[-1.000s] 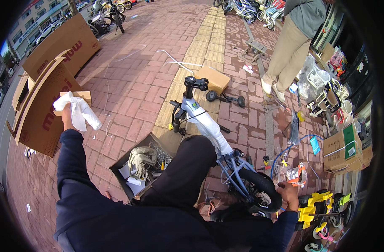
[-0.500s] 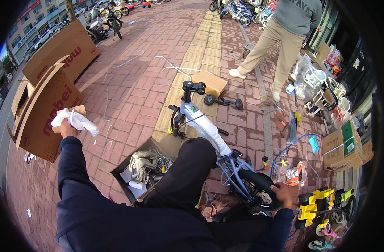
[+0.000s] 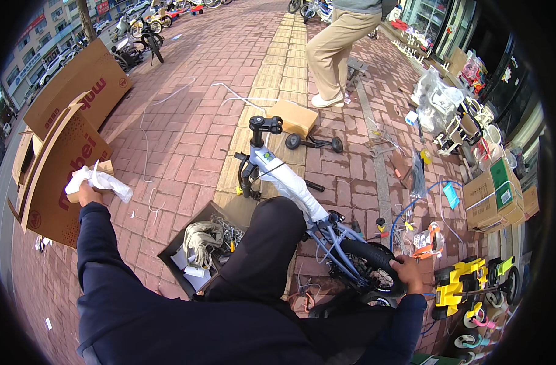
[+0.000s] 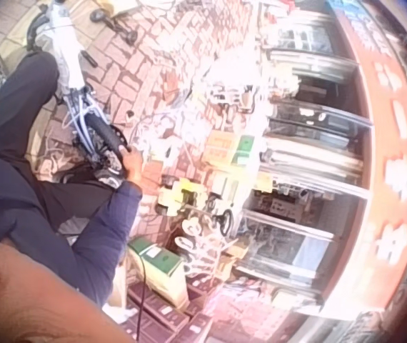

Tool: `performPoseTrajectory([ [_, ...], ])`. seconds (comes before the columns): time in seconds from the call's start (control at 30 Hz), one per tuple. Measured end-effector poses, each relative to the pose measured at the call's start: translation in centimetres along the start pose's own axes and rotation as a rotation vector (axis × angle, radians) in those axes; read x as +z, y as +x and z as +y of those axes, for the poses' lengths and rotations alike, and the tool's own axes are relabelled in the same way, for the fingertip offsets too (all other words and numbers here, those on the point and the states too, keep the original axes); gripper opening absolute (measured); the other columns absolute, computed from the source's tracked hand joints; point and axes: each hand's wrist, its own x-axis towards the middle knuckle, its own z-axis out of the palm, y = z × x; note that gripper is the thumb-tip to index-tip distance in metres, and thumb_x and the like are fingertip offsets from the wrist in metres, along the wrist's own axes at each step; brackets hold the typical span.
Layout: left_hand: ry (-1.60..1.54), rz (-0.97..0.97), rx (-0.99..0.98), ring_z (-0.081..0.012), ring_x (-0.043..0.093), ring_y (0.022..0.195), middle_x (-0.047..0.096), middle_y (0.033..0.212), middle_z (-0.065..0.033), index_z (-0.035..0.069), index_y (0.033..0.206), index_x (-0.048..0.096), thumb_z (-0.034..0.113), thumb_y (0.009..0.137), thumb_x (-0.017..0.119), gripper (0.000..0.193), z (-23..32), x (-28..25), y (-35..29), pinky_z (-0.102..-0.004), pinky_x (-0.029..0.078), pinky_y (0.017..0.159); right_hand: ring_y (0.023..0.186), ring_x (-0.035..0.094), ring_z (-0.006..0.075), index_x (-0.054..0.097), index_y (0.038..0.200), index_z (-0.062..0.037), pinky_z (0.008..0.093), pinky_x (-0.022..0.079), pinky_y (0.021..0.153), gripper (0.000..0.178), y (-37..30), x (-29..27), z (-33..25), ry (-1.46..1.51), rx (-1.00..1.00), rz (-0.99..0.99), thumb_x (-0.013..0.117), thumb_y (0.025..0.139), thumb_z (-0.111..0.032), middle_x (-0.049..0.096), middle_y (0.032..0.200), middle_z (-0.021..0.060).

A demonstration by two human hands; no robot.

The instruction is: The person assembles a bicycle by removing protective wrapping from the frame, attaching the handlebar stem, and tightening components with a hex key. The person also removes packaging materials and places them into a cardboard box.

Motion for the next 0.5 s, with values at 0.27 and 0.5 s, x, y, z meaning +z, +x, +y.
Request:
performPoseTrajectory([
  [0.27, -0.554, 0.189, -0.492, -0.0271, 0.069, 0.106, 0.071, 0.112, -0.0179, -0.002, 0.125, 0.065, 0.019, 0.108, 0.042, 0.035, 3.2, 3.8, -2.5, -0.0338, 0.055, 0.089, 0.100, 0.073, 0.0399, 0.076, 0.110, 0.0013, 0.0458, 0.055, 0.092, 0.044, -0.6, -0.5, -0.9, -0.021, -0.007, 0.019, 0.078, 0.086, -0.035, 0.076, 0.103, 0.0245],
  [0.5, -0.452, 0.081, -0.433, -0.0296, 0.066, 0.118, 0.067, 0.130, -0.0168, -0.003, 0.137, 0.057, 0.021, 0.104, 0.050, 0.041, 1.6, 3.9, -2.0, -0.0382, 0.051, 0.103, 0.100, 0.073, 0.0391, 0.078, 0.107, 0.0000, 0.0455, 0.055, 0.092, 0.042, -0.9, -0.5, -1.3, -0.002, -0.006, 0.031, 0.078, 0.086, -0.036, 0.076, 0.104, 0.0231],
])
